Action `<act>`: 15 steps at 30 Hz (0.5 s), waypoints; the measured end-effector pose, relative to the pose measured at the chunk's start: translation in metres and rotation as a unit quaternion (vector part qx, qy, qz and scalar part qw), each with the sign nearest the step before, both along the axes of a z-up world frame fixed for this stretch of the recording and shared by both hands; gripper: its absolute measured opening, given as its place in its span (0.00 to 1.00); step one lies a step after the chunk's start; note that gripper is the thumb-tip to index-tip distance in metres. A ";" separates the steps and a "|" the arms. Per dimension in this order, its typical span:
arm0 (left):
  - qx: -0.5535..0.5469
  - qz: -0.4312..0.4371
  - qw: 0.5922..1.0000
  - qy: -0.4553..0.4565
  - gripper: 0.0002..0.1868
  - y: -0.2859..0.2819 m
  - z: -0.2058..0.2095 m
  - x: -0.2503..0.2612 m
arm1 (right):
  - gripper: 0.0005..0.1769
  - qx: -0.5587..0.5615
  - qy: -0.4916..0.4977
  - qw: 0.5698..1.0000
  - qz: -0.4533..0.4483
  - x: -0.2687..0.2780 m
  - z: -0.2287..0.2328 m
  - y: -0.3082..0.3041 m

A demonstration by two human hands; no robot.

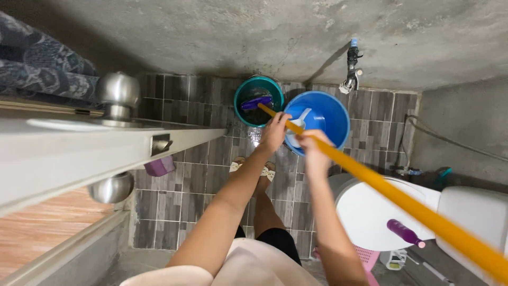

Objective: Mopping the floor in a bathroom and cleaning the mop in a bucket.

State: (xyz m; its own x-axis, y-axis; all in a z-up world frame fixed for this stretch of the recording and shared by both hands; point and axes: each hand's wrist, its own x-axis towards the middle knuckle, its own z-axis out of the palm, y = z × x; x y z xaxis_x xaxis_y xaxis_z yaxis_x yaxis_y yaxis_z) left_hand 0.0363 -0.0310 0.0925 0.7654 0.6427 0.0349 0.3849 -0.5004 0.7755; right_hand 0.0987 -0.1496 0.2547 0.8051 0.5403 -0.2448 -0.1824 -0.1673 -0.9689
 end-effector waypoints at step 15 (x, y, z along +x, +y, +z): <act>-0.157 -0.025 0.979 0.125 0.42 0.017 -0.110 -0.028 | 0.05 -0.070 -0.081 0.993 0.045 0.012 -0.239 0.043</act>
State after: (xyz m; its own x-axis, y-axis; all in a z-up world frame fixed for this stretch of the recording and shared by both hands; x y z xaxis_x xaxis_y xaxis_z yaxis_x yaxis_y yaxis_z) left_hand 0.0078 -0.0141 -0.0174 0.7560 0.5528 -0.3506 0.5633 -0.2765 0.7786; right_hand 0.1107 -0.1069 0.0162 0.7902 0.5819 -0.1925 -0.0033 -0.3101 -0.9507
